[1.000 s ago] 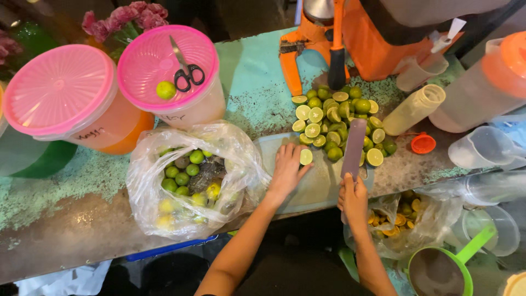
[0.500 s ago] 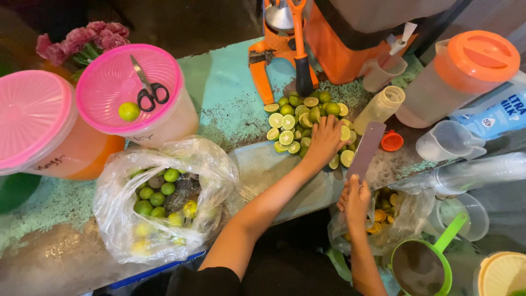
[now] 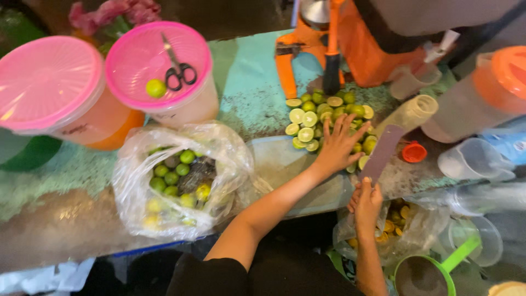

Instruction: The person cuts limes in half on a cutting board using a small knife, picking them one by one from a plastic bag and placing the cut pieces into a large pile on the counter.

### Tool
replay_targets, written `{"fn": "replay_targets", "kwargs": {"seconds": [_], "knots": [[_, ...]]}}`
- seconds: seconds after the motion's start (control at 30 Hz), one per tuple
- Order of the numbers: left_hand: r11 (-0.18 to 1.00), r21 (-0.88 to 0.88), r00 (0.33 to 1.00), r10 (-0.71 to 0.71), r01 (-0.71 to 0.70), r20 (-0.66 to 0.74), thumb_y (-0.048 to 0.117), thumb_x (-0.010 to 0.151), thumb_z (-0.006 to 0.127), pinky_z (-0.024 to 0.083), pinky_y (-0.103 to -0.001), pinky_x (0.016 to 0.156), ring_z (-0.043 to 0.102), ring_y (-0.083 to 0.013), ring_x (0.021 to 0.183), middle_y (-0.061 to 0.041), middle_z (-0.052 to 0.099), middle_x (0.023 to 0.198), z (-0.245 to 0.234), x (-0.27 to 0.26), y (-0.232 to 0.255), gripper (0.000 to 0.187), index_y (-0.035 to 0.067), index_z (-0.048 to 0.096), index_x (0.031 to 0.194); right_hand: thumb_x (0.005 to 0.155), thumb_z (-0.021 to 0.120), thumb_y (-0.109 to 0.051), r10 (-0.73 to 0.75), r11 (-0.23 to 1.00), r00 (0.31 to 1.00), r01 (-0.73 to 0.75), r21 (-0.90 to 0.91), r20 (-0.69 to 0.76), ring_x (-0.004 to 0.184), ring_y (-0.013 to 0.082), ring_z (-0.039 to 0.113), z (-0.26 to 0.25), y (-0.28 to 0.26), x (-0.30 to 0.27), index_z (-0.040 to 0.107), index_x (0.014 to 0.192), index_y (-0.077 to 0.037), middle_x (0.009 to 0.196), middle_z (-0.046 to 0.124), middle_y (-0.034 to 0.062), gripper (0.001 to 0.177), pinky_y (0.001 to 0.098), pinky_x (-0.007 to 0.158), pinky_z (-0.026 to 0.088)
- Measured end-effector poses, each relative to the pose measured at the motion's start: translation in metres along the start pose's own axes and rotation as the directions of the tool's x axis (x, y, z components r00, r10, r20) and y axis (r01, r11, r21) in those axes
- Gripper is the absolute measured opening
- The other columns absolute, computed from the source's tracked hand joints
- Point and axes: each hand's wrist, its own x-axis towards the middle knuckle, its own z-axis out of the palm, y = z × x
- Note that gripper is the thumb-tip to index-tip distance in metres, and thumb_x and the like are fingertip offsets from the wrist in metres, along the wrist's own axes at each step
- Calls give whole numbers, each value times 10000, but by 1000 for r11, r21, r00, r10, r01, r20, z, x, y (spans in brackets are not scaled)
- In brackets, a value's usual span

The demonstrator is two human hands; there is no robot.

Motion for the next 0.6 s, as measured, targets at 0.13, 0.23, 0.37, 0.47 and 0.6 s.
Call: {"fn": "replay_targets", "kwargs": {"seconds": [0.13, 0.23, 0.37, 0.47, 0.6], "knots": [[966, -211, 980, -170, 146, -101, 324, 835, 777, 257, -603, 1218, 314, -417, 1481, -193, 394, 1515, -82, -45, 1, 671, 197, 568, 1460, 1086, 508, -320, 11, 999, 996, -7, -40, 93, 405, 60, 315, 19, -6, -10, 467, 929, -96, 556, 361, -41, 277, 256, 374, 262], [918, -278, 932, -331, 282, -146, 224, 929, 728, 336, -525, 1207, 382, -404, 1427, -178, 466, 1444, -154, -92, -6, 443, 175, 638, 1361, 1067, 536, -267, 25, 998, 972, -12, -55, 234, 413, 47, 321, 56, -2, -17, 468, 948, -120, 573, 376, -59, 201, 245, 374, 263], [858, -177, 801, -514, 483, -308, 123, 915, 686, 424, -472, 1090, 515, -377, 1244, -156, 586, 1233, -232, -147, -22, 262, 114, 718, 1175, 1038, 584, -203, 56, 985, 891, 24, -172, 450, 401, 51, 360, 120, 20, -36, 525, 955, -108, 555, 407, -63, 139, 255, 365, 286], [766, -15, 689, -587, 643, -425, 106, 925, 692, 423, -456, 993, 563, -353, 1133, -138, 650, 1134, -273, -178, -38, 209, 74, 727, 1129, 1017, 628, -193, 53, 969, 819, 96, -228, 571, 411, 49, 394, 163, 29, -56, 545, 982, -76, 566, 438, -62, 148, 258, 368, 291], [679, 50, 606, -617, 732, -502, 103, 931, 689, 393, -452, 1009, 624, -267, 1070, -71, 719, 1047, -310, -212, -59, 172, 99, 758, 1088, 1020, 630, -207, -6, 949, 734, 217, -227, 679, 446, 20, 412, 195, 28, -80, 619, 1052, -79, 585, 452, -68, 132, 235, 399, 324]]}}
